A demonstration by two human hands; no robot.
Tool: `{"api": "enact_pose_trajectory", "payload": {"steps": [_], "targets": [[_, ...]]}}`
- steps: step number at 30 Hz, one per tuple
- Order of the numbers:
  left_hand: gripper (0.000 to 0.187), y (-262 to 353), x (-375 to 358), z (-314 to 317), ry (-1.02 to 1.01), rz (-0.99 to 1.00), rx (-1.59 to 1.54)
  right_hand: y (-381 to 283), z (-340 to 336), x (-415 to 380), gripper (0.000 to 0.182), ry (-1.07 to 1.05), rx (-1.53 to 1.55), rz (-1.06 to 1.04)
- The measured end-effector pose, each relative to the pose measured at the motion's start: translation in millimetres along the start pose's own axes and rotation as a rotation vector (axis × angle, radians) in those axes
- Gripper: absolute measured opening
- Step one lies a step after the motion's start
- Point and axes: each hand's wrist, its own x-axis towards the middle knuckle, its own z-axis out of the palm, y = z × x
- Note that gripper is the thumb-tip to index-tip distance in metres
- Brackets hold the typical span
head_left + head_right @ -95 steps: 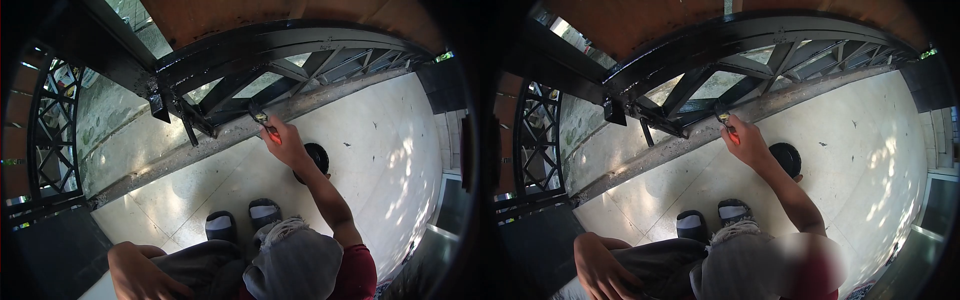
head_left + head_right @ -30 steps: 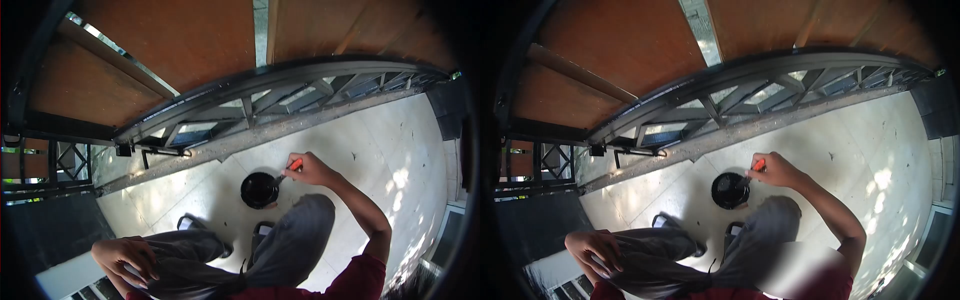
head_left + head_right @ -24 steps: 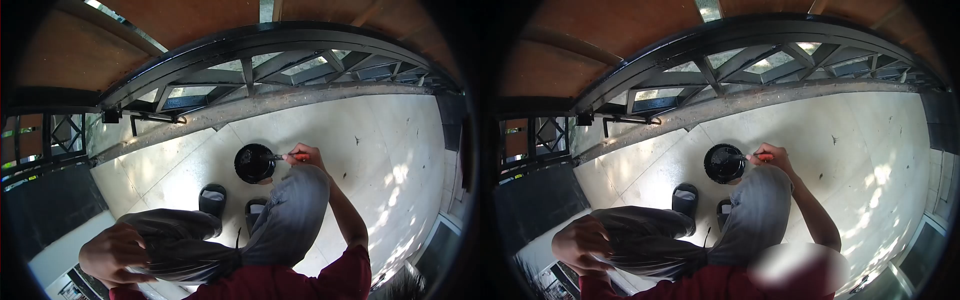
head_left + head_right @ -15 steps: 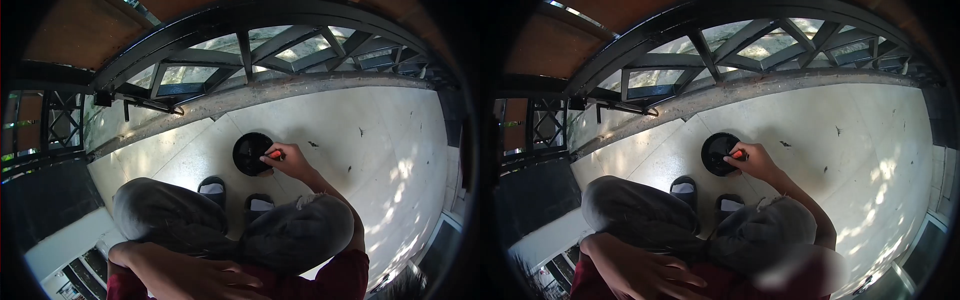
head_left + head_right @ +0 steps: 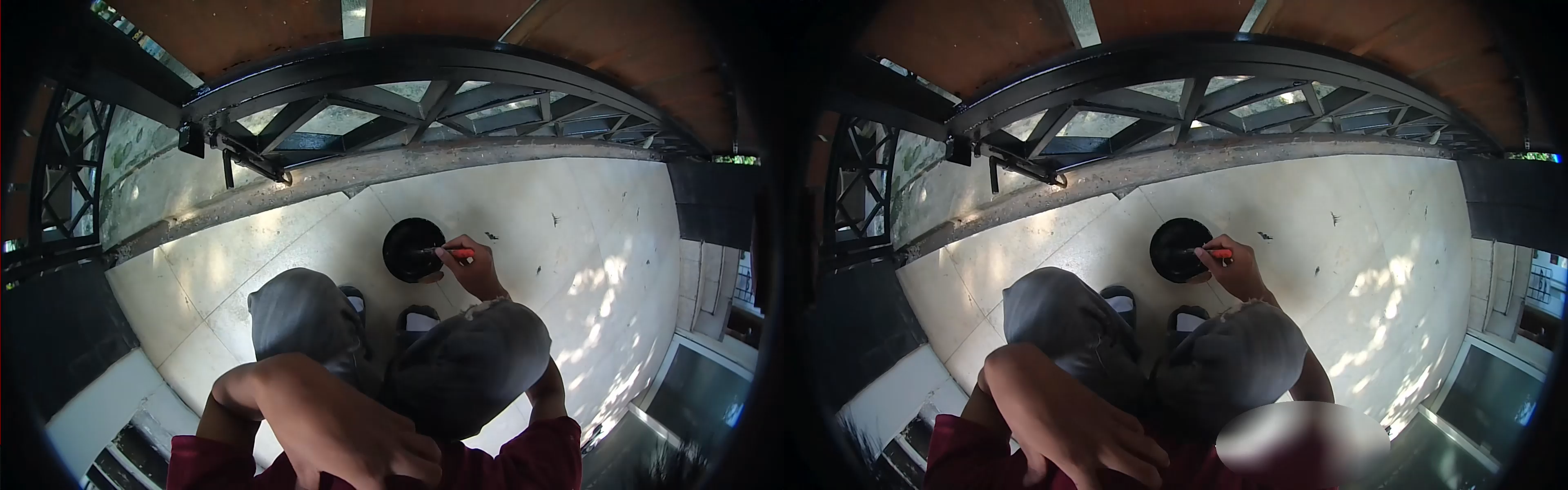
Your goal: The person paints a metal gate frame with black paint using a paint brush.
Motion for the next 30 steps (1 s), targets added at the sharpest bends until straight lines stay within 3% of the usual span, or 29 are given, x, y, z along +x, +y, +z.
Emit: {"api": "enact_pose_trajectory", "payload": {"steps": [3, 5, 7, 9, 10, 11, 13, 14, 15, 17, 19, 20, 21, 23, 25, 28, 30], "targets": [[0.027, -10.7, -11.4, 8.7, 0.170, 0.126, 0.122, -4.0, 3.2, 2.7, 0.018, -0.064, -0.141, -0.079], [0.039, -15.9, -9.3, 22.6, 0.456, 0.241, 0.028, -3.8, 3.8, -0.9, 0.018, -0.135, -0.217, -0.098], [0.034, -14.8, -3.3, 25.2, 0.385, 0.233, -0.055, -0.9, 0.2, -0.5, 0.019, -0.092, -0.179, -0.295], [0.032, -13.3, 2.0, 48.0, 0.568, 0.035, 0.028, 4.3, 0.8, 1.8, 0.018, -0.119, -0.223, -0.293], [0.021, -15.9, 11.2, 59.3, 0.742, 0.071, -0.177, 7.7, 3.2, 0.6, 0.017, -0.146, -0.265, -0.289], [0.021, -15.9, 21.6, 69.2, 0.743, 0.062, -0.194, 10.4, 3.1, -0.1, 0.017, -0.144, -0.252, -0.276], [0.013, -14.9, 43.3, 85.8, 1.175, -0.086, -0.444, 14.9, -1.2, 2.4, 0.017, -0.162, -0.289, -0.335], [0.015, -20.7, 50.4, 93.1, 1.232, -0.048, -0.568, 13.0, -0.6, 2.5, 0.015, -0.097, -0.244, -0.373], [0.015, -27.5, 65.8, 98.4, 1.456, 0.141, -0.509, 13.3, -1.8, 2.5, 0.015, -0.104, -0.221, -0.356], [0.016, -40.6, 86.8, 98.6, 1.660, 0.404, -0.543, 21.1, -7.3, 2.9, 0.014, -0.180, -0.343, -0.341], [0.015, -59.4, 81.3, 98.9, 1.413, 0.613, -0.700, 28.1, -5.9, -0.9, 0.017, -0.058, -0.237, -0.362], [0.016, -65.2, 76.3, 91.1, 1.282, 0.587, -0.727, 33.4, -5.7, -1.6, 0.018, -0.054, -0.229, -0.356], [0.016, -68.8, 78.0, 99.4, 1.309, 0.567, -0.757, 38.1, -4.9, -3.1, 0.019, -0.048, -0.219, -0.349], [0.022, -80.6, 81.1, 114.2, 1.123, 0.653, -0.947, 40.1, -5.3, -9.4, 0.021, -0.012, -0.240, -0.339], [0.024, -82.7, 85.7, 103.3, 1.156, 0.656, -0.994, 41.8, -6.1, -12.1, 0.022, -0.013, -0.225, -0.265], [0.030, -68.4, 103.6, 81.5, 1.236, 0.666, -1.049, 43.4, -4.4, -17.2, 0.022, 0.011, -0.287, -0.368], [0.033, -56.5, 130.1, 77.6, 1.607, 0.756, -1.209, 35.7, -3.6, -24.2, 0.021, 0.036, -0.185, -0.306]]}}
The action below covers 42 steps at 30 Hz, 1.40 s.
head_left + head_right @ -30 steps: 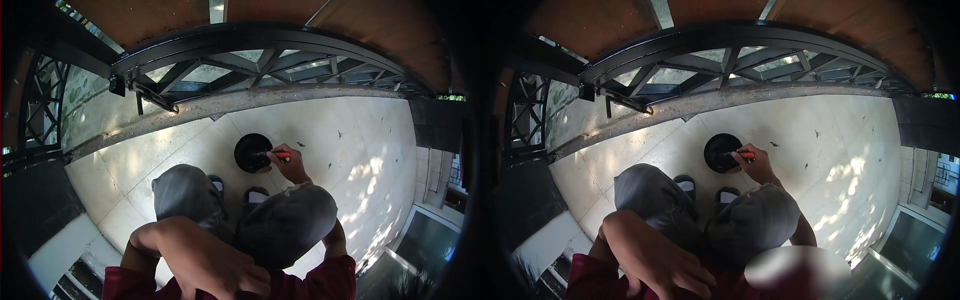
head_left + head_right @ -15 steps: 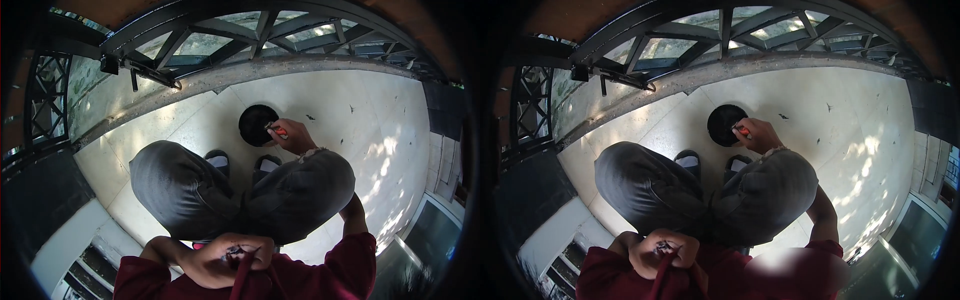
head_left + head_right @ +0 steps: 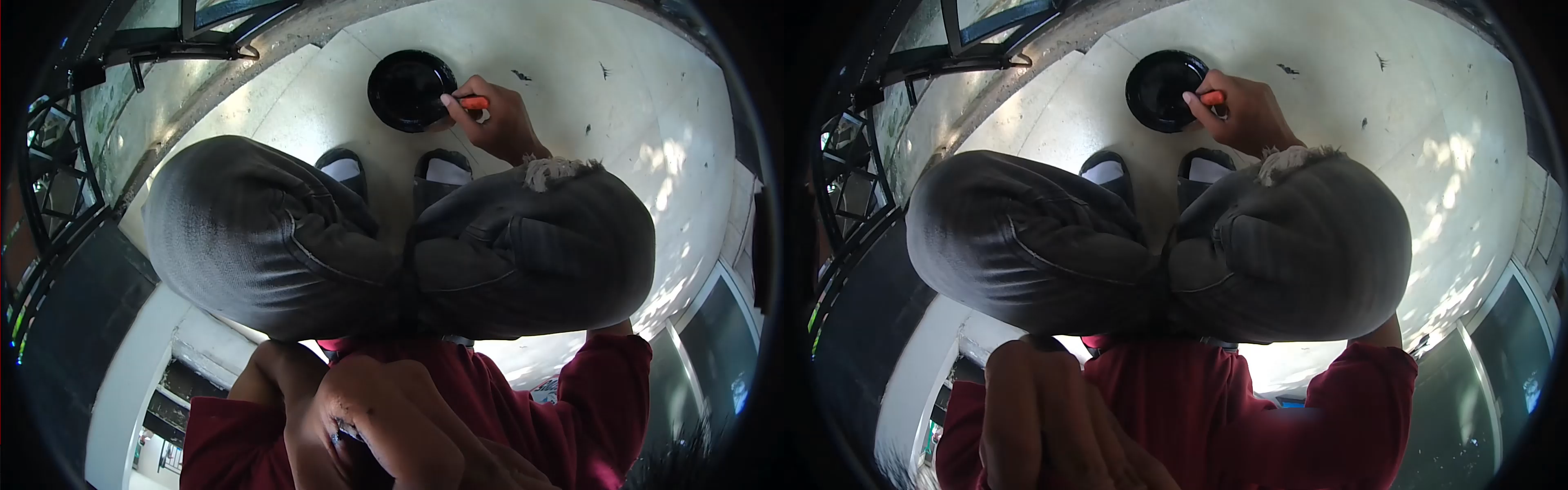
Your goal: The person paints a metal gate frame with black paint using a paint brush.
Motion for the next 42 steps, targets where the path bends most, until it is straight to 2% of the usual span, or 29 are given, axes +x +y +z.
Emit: {"api": "enact_pose_trajectory", "payload": {"steps": [1, 3, 5, 7, 9, 12, 14, 16, 17, 20, 24, 27, 31, 33, 34, 35, 40, 42], "targets": [[0.033, -3.1, 1.7, -13.8, 0.017, 0.011, -0.003, -2.9, 1.5, -0.1, 0.021, 0.048, 0.087, 0.048], [0.029, -3.7, 3.4, -48.9, -0.424, -0.009, 0.200, 4.1, 6.9, -1.8, 0.018, 0.055, 0.110, 0.060], [0.028, 3.1, 3.1, -45.7, -0.365, -0.069, 0.167, 10.0, 9.3, 0.2, 0.017, 0.095, 0.057, -0.066], [0.028, -0.9, 6.9, -34.8, -0.313, -0.122, 0.141, 8.0, 12.9, -1.0, 0.016, 0.105, 0.059, -0.093], [0.026, -21.8, 16.1, -17.9, -0.187, 0.108, -0.216, 5.2, 14.8, -3.2, 0.015, 0.078, 0.070, -0.087], [0.019, -15.0, 12.4, -12.3, -0.121, 0.088, -0.123, 2.4, 15.5, -4.3, 0.015, 0.112, 0.043, -0.120], [0.019, -19.1, 8.8, -17.9, -0.163, 0.116, -0.136, 1.1, 15.5, -2.5, 0.016, 0.166, 0.066, -0.146], [0.018, -27.4, 6.4, -30.1, -0.244, 0.155, -0.185, 2.6, 9.0, -2.3, 0.015, 0.040, -0.069, -0.055], [0.018, -29.7, 6.7, -35.0, -0.285, 0.177, -0.209, 1.6, 6.4, -2.6, 0.015, 0.044, -0.080, -0.057], [0.018, -23.0, 8.2, -38.1, -0.346, 0.201, -0.203, -8.4, 9.8, 0.7, 0.016, 0.108, 0.083, 0.053], [0.020, -3.5, 19.8, -35.3, -0.405, 0.149, -0.119, -3.0, 19.4, 1.3, 0.015, 0.074, 0.030, -0.099], [0.021, 3.9, 29.3, -33.5, -0.429, 0.100, -0.092, -3.7, 11.0, 7.2, 0.014, 0.018, 0.028, -0.093], [0.022, 5.7, 12.5, -35.1, -0.301, 0.114, -0.081, -3.2, 22.7, -0.6, 0.013, 0.003, 0.047, -0.074], [0.025, 4.4, 22.7, -36.2, -0.437, 0.204, -0.061, -4.8, 20.2, 0.9, 0.014, -0.001, 0.040, -0.049], [0.025, 6.3, 24.8, -34.7, -0.439, 0.181, -0.120, -3.2, 20.6, -0.2, 0.014, -0.010, 0.043, -0.031], [0.025, 8.9, 24.1, -30.7, -0.431, 0.183, -0.126, -0.8, 20.6, 1.7, 0.014, 0.002, 0.053, -0.015], [0.026, 31.9, 10.5, 0.5, 0.107, -0.123, 0.081, 0.7, 23.7, 2.4, 0.014, 0.028, 0.065, -0.034], [0.026, 22.5, -6.6, -11.5, 0.063, -0.113, 0.115, 0.0, 22.0, 2.0, 0.015, 0.019, 0.052, -0.041]]}}
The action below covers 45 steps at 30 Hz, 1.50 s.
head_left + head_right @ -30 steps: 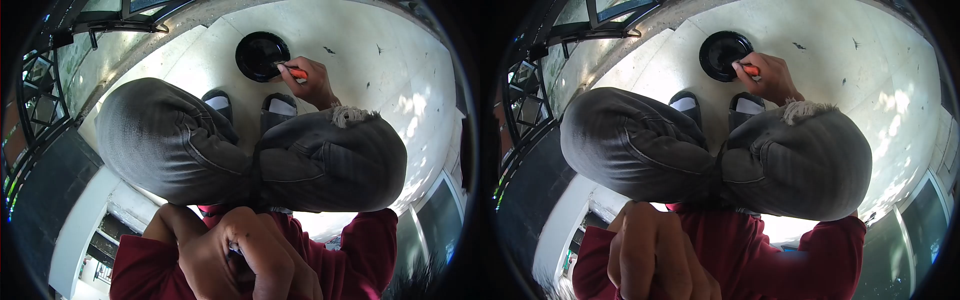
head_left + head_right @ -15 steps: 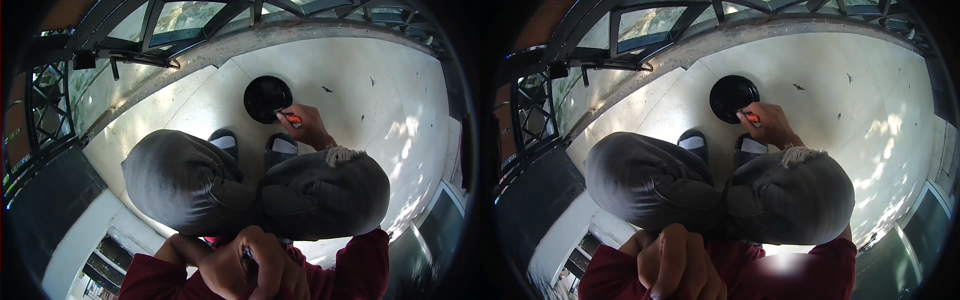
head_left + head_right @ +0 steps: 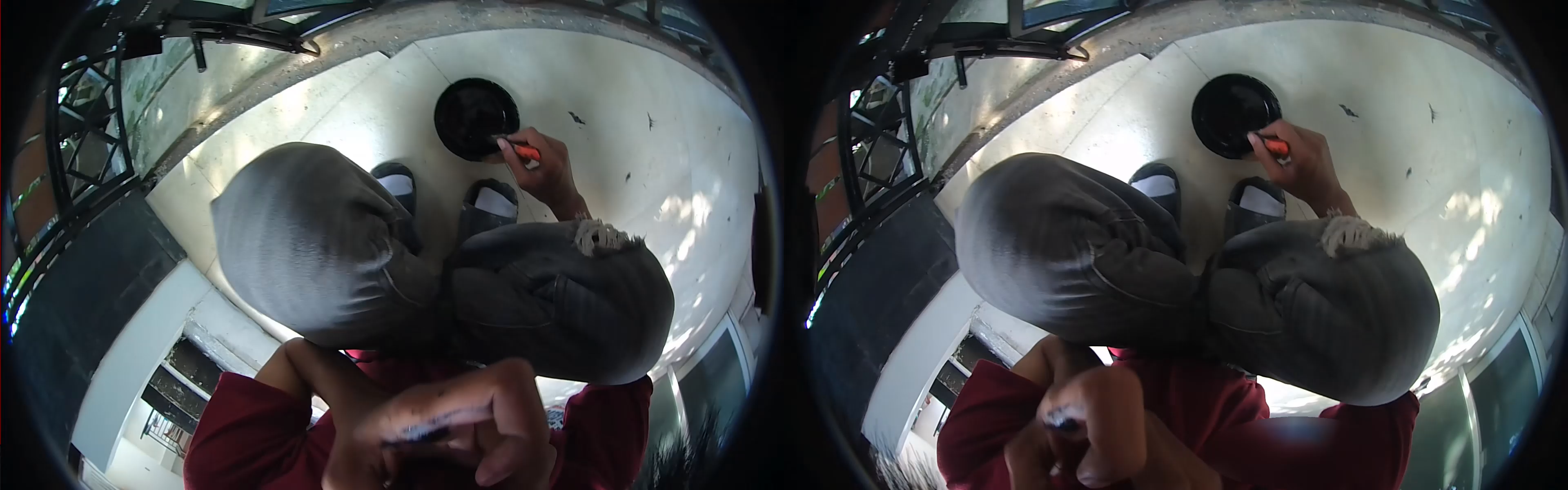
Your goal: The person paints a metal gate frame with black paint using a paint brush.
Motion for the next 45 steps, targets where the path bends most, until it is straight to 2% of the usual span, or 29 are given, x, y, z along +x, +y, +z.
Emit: {"api": "enact_pose_trajectory", "payload": {"steps": [4, 6, 8, 9, 11, 12, 13, 15, 17, 19, 21, 23, 24, 25, 26, 27, 28, 29, 31, 33, 38, 44, 45], "targets": [[0.029, -49.9, -39.4, -60.8, -0.168, 0.053, 0.098, 5.2, 3.5, -6.0, 0.012, -0.013, 0.027, -0.083], [0.031, -48.3, -24.7, -57.0, -0.200, 0.098, 0.130, 7.9, 2.6, -10.4, 0.012, -0.043, 0.023, 0.044], [0.037, -17.9, 14.3, -40.1, -0.486, 0.439, 0.718, 12.8, 5.2, -13.7, 0.012, -0.031, 0.028, 0.012], [0.037, 5.5, 28.9, -28.8, -0.483, 0.460, 0.724, 16.1, 5.4, -14.3, 0.012, -0.007, 0.009, 0.012], [0.018, 44.1, 41.9, -9.9, -0.640, -0.090, 0.860, 11.1, 3.8, -11.1, 0.012, 0.012, -0.003, -0.024], [0.015, 42.1, 42.9, -15.3, -0.587, -0.037, 0.865, 5.2, 0.2, -8.7, 0.012, -0.006, 0.024, 0.030], [0.012, 53.3, 38.9, -12.1, -0.491, -0.173, 1.033, 3.3, -5.9, -9.3, 0.012, -0.008, 0.054, 0.085], [0.016, 57.3, 37.8, -16.0, -0.370, -0.121, 1.261, 10.4, -9.1, -11.8, 0.012, 0.025, 0.050, 0.065], [0.023, 59.1, 36.2, -11.2, -0.206, -0.189, 1.470, 14.0, -8.4, -7.8, 0.012, 0.056, 0.084, 0.032], [0.028, 59.3, 40.9, -10.0, -0.223, -0.182, 1.538, 13.0, -12.7, -7.8, 0.012, 0.082, 0.086, 0.043], [0.028, 57.8, 48.6, -5.1, -0.127, -0.173, 1.574, 13.7, -18.2, -6.9, 0.013, 0.095, 0.082, 0.021], [0.029, 55.9, 64.6, 2.4, -0.125, -0.111, 1.709, 17.7, -12.1, -6.2, 0.015, 0.152, 0.079, 0.034], [0.029, 53.2, 80.0, 10.4, -0.169, -0.130, 1.895, 16.5, -10.8, -5.1, 0.015, 0.134, 0.091, 0.140], [0.025, 41.9, 92.3, 8.1, -0.234, 0.130, 2.048, 21.0, -9.5, -8.5, 0.014, 0.082, 0.121, 0.233], [0.022, 26.5, 107.7, -3.1, -0.350, 0.384, 2.173, 42.7, 5.2, -17.0, 0.013, 0.144, 0.123, 0.221], [0.020, -15.3, 125.8, -10.6, -0.150, 0.610, 2.336, 46.6, 4.9, -16.8, 0.013, 0.123, 0.103, 0.177], [0.018, -69.8, 169.0, -5.5, 0.135, 0.368, 2.734, 50.0, 8.6, -16.2, 0.014, 0.153, 0.140, 0.168], [0.018, -34.9, 147.0, 15.5, 0.278, 0.394, 2.743, 38.6, 28.6, 3.2, 0.014, 0.084, 0.190, 0.108], [0.018, -24.9, 140.3, 10.6, 0.474, 0.389, 2.702, 21.0, 64.1, 25.3, 0.014, -0.035, 0.222, -0.006], [0.017, -26.2, 130.4, -0.5, 0.559, 0.372, 2.616, 15.2, 76.4, 22.2, 0.014, -0.125, 0.195, -0.068], [0.017, -28.1, 124.6, 4.1, 0.395, 0.295, 2.467, 25.7, 60.5, 9.0, 0.014, -0.145, 0.016, -0.094], [0.016, -48.1, 119.6, 3.0, 0.039, 0.147, 2.264, 50.0, 14.0, -43.0, 0.014, -0.118, -0.263, -0.025], [0.016, -42.0, 113.0, -1.2, 0.018, 0.117, 2.241, 50.3, 24.3, -47.3, 0.014, -0.122, -0.281, -0.027]]}}
